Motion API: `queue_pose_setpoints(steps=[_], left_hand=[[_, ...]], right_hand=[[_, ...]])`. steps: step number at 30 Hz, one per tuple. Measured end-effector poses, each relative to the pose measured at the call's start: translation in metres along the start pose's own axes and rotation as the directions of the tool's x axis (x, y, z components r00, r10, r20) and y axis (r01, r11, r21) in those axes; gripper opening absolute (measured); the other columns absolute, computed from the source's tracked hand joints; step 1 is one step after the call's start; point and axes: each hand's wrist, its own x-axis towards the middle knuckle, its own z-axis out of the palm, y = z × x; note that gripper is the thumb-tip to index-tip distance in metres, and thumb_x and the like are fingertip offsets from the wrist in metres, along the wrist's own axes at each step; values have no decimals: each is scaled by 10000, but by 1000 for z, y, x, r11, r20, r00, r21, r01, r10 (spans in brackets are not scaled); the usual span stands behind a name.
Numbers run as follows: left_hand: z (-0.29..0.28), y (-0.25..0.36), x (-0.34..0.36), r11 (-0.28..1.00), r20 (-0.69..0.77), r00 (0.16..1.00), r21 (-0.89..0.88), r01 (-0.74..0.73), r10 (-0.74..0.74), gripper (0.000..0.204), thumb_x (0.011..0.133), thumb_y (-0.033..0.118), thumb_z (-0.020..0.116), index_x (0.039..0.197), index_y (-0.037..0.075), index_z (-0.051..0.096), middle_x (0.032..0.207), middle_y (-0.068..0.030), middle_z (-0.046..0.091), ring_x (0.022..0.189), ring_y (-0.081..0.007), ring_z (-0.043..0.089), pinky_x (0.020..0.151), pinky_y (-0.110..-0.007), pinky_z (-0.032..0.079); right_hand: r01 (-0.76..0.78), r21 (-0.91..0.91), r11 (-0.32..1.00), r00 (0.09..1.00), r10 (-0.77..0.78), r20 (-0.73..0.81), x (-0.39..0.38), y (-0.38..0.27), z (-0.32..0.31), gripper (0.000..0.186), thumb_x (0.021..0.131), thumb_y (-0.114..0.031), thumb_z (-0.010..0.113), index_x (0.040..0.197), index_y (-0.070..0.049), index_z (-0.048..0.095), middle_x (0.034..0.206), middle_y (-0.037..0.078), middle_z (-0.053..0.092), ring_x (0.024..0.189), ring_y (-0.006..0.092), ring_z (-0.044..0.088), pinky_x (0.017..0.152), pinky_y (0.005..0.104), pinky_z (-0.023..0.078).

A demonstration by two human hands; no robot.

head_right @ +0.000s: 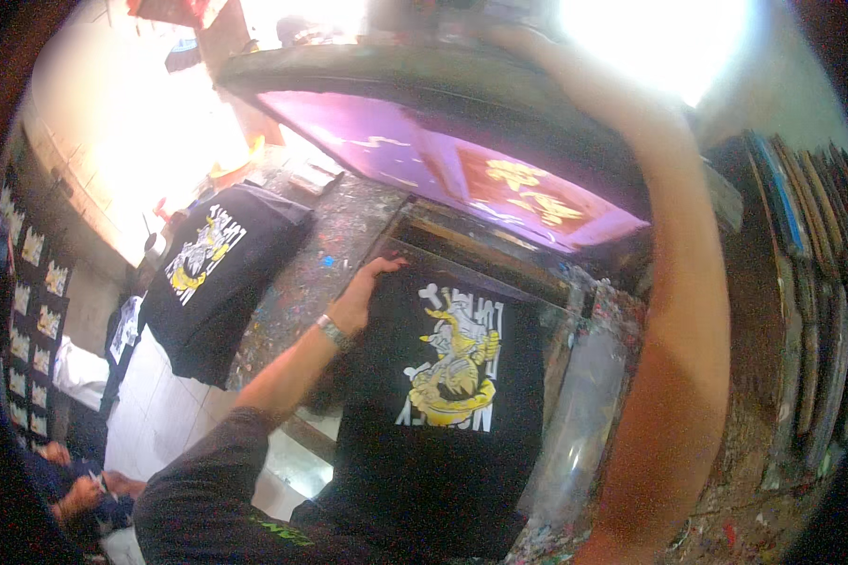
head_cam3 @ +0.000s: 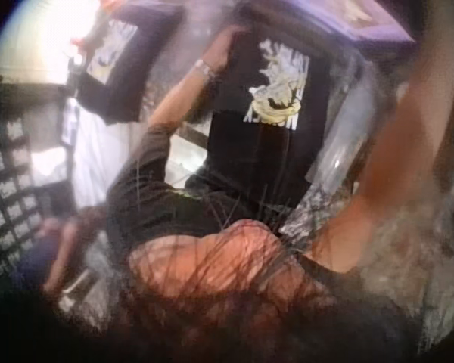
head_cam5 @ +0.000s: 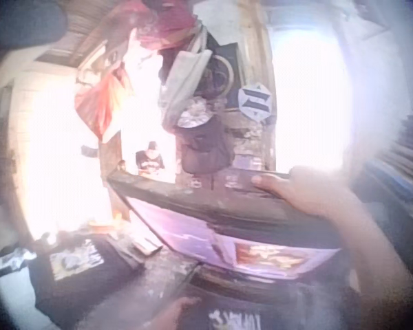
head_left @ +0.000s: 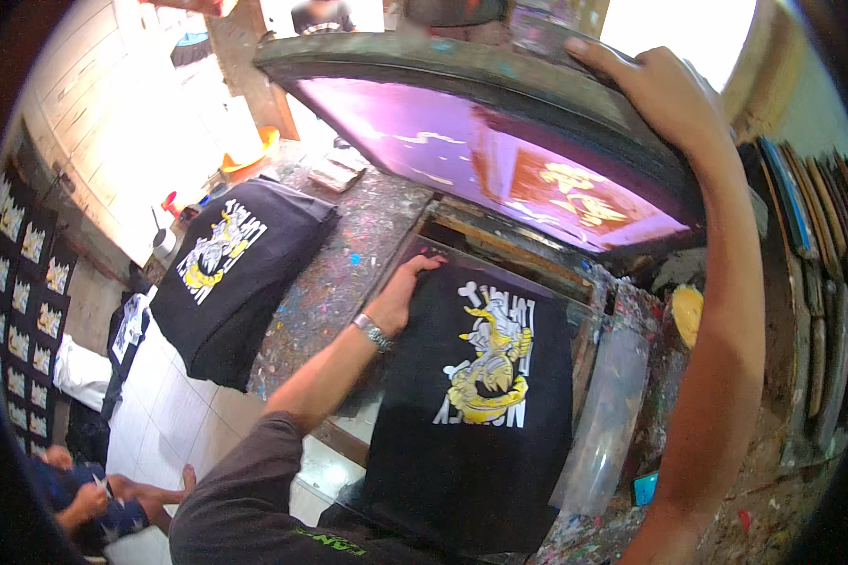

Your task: The person performs screen printing on black t-shirts using a squeegee and a screen frame. They repeatedly apply yellow ink to the screen, pull it across the fabric, and lift the frame to reveal the printed design. Another person assists by moving finished shirts aside.

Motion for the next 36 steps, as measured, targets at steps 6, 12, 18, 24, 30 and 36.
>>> queue_pose_setpoints(steps=[6, 12, 18, 24, 30, 36], left_hand=[[3, 71, -67, 908, -36, 975, -360, -216, 217, 249, 949, 163, 553, 1019, -13, 715, 1030, -181, 774, 861, -303, 752, 831, -423, 622], [-101, 178, -153, 612, -339, 582, -22, -790, 739, 174, 917, 142, 609, 942, 40, 748, 943, -118, 775, 779, -243, 740, 758, -365, 608], [-212, 237, -258, 382, -582, 209, 192, -904, 786, 90, 835, 140, 681, 900, 77, 684, 892, -54, 725, 823, -217, 692, 810, -348, 570], [-336, 214, -438, 364, -362, -551, 925, -111, 752, 347, 922, 187, 593, 1177, -28, 498, 1147, -180, 597, 1075, -333, 587, 1013, -479, 451], [-110, 45, -272, -211, 220, 99, 973, -97, 970, 282, 891, 60, 633, 1157, 31, 544, 1208, -193, 537, 1126, -352, 550, 1001, -443, 449], [-80, -140, -208, -243, 227, 675, 967, -72, 702, 530, 962, 285, 704, 1404, 63, 514, 1502, -220, 444, 1434, -425, 408, 1173, -530, 365]], right_hand=[[-101, -91, 991, 992, 93, -87, 4, -9, 10, 923, 848, -827, 549, 882, 68, 770, 748, 252, 701, 761, 325, 713, 804, 462, 513], [-62, -149, 987, 992, 45, -114, 15, 26, 25, 909, 872, -805, 543, 905, 78, 756, 822, 272, 710, 798, 370, 700, 812, 479, 499], [-69, -361, 930, 991, 22, -131, 15, 69, 19, 719, 952, -631, 552, 1135, 51, 686, 1056, 262, 678, 1009, 395, 645, 886, 479, 478], [-2, -88, 996, 997, -5, -77, 48, 75, 73, 925, 881, -768, 587, 1181, 103, 678, 1090, 285, 709, 1042, 382, 685, 945, 445, 491], [-141, -100, 985, 988, 133, -84, 43, 79, 24, 945, 882, -760, 600, 1117, 154, 654, 1019, 284, 692, 988, 369, 658, 915, 434, 481], [-143, -29, 989, 989, 143, 25, 27, 19, 4, 956, 866, -780, 597, 1059, 153, 672, 1014, 296, 702, 973, 371, 672, 904, 444, 489]])
